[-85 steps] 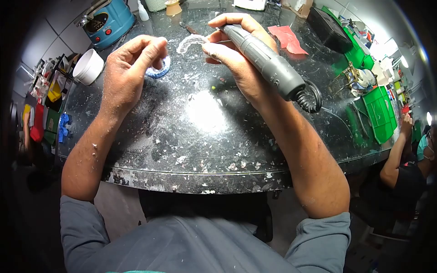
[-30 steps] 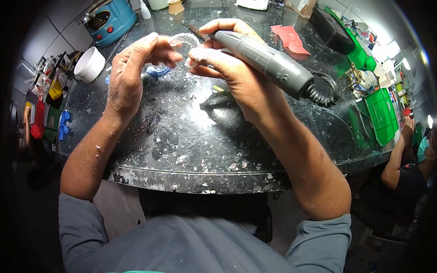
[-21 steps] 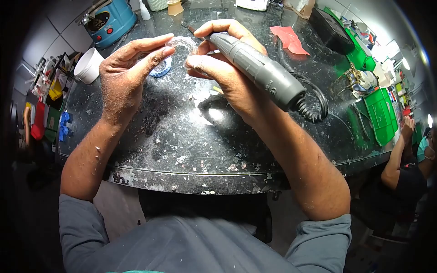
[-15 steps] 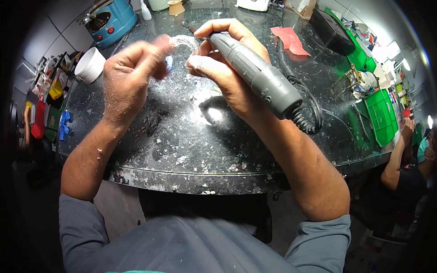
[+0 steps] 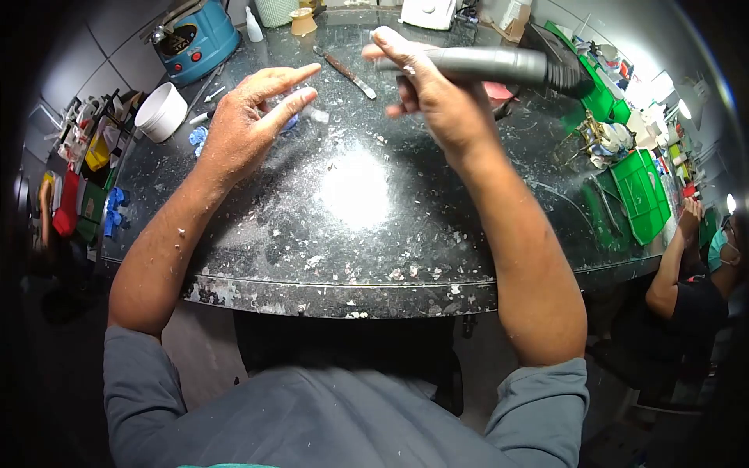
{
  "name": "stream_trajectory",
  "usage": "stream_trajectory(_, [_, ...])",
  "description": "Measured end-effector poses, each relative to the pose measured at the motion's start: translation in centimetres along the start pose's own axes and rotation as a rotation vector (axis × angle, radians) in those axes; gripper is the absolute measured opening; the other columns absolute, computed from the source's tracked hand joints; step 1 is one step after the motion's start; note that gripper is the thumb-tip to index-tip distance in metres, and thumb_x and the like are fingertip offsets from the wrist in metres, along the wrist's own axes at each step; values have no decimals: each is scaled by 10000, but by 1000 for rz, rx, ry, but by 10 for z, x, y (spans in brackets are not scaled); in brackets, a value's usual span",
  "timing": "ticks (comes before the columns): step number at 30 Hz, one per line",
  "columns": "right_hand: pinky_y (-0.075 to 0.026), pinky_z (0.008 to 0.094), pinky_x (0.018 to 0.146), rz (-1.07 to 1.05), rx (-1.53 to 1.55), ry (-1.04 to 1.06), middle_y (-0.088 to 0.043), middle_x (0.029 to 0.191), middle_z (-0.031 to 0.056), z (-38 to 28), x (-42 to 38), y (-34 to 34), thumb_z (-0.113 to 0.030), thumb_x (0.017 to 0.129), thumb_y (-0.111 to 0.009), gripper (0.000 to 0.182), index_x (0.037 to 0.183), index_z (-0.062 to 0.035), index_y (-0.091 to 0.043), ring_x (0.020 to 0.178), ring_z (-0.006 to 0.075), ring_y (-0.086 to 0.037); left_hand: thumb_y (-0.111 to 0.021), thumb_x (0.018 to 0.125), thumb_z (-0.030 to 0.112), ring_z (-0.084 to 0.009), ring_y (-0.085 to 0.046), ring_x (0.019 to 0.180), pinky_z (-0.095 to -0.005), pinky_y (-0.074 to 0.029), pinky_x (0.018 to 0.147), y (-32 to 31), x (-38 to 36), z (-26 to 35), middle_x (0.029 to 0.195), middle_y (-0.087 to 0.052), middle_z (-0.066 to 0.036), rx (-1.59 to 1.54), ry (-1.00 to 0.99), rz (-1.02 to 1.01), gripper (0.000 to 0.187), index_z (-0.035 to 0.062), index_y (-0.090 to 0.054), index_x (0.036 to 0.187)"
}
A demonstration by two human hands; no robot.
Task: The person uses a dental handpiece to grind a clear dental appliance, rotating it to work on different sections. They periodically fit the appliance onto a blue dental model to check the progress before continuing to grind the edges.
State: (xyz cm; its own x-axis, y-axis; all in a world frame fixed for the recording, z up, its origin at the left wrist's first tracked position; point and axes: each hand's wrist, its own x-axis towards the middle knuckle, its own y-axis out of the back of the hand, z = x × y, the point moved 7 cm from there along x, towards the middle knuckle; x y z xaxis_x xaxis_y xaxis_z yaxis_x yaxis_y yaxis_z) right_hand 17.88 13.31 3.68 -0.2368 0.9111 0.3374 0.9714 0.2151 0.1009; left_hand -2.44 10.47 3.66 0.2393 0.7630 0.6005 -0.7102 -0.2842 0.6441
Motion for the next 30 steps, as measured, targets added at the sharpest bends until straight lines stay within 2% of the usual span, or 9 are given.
stream_trajectory(4, [-356,209,323,-661,234,-377,-643,655,113,17,-5,5,-410,967,-453,386,1127,-115,-643,342,90,-450,-729,829,250,-239,-511,1198,-351,-406,1020,14,-3,48,1280,-577,-90,108,-283,190,521,122,-575,1309])
stream_trajectory(8, [-412,279,322,-863,-92,-595,-613,548,161,-10,-52,-24,-357,873,-582,408,719,16,-636,399,214,-585,-757,739,184,-281,-467,1231,-428,-352,1029,-11,-12,96,1265,-535,-98,42,-482,136,546,101,-538,1232])
stream_trajectory(12, [-284,247,250,-907,763,-111,-609,518,125,-43,-31,-9,-464,934,-480,595,587,6,-593,300,148,-495,-682,848,173,-260,-545,856,-391,-398,778,-30,-15,82,892,-547,-75,-157,-275,35,264,99,-511,1035])
stream_trajectory(14, [-548,270,602,-789,769,-34,-691,801,161,-54,-9,-13,-479,951,-465,575,838,55,-644,662,157,-670,-670,903,225,-157,-509,736,-312,-392,657,-51,-19,68,794,-514,-16,-821,129,-188,200,102,-517,943])
stream_trajectory(16, [-469,353,962,-333,106,119,-631,1150,187,-45,-11,-24,-453,934,-522,586,1167,82,-574,1083,217,-613,-672,906,246,-74,-414,523,-242,-312,484,-70,-29,66,593,-416,41,-1294,399,-334,288,115,-502,714])
stream_trajectory(17, [-351,402,1086,-593,176,58,-517,1337,181,-37,-14,-42,-420,918,-567,663,1359,59,-440,1265,266,-483,-677,888,237,-76,-393,488,-244,-285,456,-71,-35,66,573,-403,41,-1399,472,-413,297,120,-491,689])
stream_trajectory(22, [-355,496,1088,-872,444,-208,-538,1271,273,-18,-47,-77,-349,908,-611,707,1395,88,-344,1310,394,-430,-663,798,161,-83,-308,394,-248,-199,390,-71,-62,90,497,-312,42,-1652,519,-953,320,147,-418,593])
stream_trajectory(26, [-257,532,1128,-960,692,-101,-595,1217,255,-21,-51,-84,-327,860,-655,484,1144,58,-586,1277,381,-467,-666,803,198,-85,-309,395,-260,-207,390,-73,-72,103,504,-350,26,-1637,485,-1195,316,127,-437,597])
stream_trajectory(30, [-213,526,1146,-674,386,-29,-644,1082,229,-18,-32,-70,-306,877,-632,353,998,22,-589,1217,376,-515,-622,865,204,-91,-420,492,-265,-302,441,-71,-52,72,610,-456,-1,-1511,596,-496,181,97,-538,746])
